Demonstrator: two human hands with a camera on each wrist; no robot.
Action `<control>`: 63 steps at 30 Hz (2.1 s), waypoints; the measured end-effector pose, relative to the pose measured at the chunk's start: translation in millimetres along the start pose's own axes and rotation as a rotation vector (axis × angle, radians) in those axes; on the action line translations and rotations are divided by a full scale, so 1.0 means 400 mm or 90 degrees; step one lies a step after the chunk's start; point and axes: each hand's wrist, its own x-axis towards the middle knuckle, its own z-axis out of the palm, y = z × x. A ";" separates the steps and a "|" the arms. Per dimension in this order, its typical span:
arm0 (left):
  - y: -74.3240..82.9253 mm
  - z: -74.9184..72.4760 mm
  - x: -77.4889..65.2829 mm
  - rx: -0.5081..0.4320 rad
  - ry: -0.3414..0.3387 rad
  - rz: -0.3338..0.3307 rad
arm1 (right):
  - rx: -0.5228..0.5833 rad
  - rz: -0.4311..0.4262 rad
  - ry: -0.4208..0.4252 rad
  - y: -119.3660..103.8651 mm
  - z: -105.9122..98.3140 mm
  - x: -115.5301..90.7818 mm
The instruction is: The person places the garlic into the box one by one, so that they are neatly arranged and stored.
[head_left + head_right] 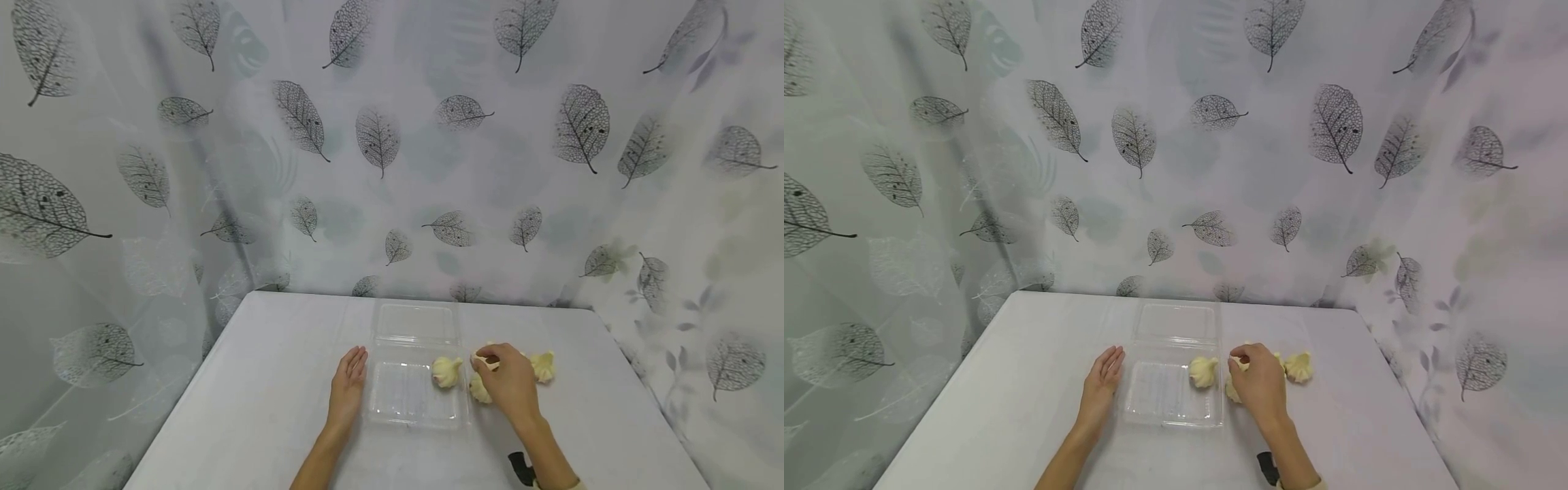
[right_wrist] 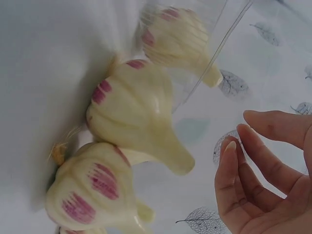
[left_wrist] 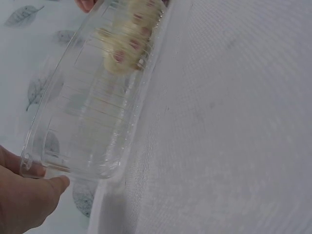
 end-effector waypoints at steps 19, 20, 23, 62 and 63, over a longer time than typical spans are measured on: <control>0.002 -0.002 -0.001 0.014 0.010 0.001 | -0.064 0.046 -0.047 0.024 -0.040 -0.011; 0.002 -0.002 -0.001 0.016 0.011 0.001 | -0.068 0.052 -0.052 0.024 -0.042 -0.012; 0.004 -0.002 -0.002 0.024 0.012 0.001 | -0.075 0.066 -0.069 0.025 -0.049 -0.015; 0.004 0.002 -0.004 0.008 0.006 0.001 | -0.051 0.067 -0.068 0.038 -0.059 -0.023; 0.004 0.001 -0.004 0.008 0.006 0.000 | -0.047 0.070 -0.068 0.037 -0.061 -0.023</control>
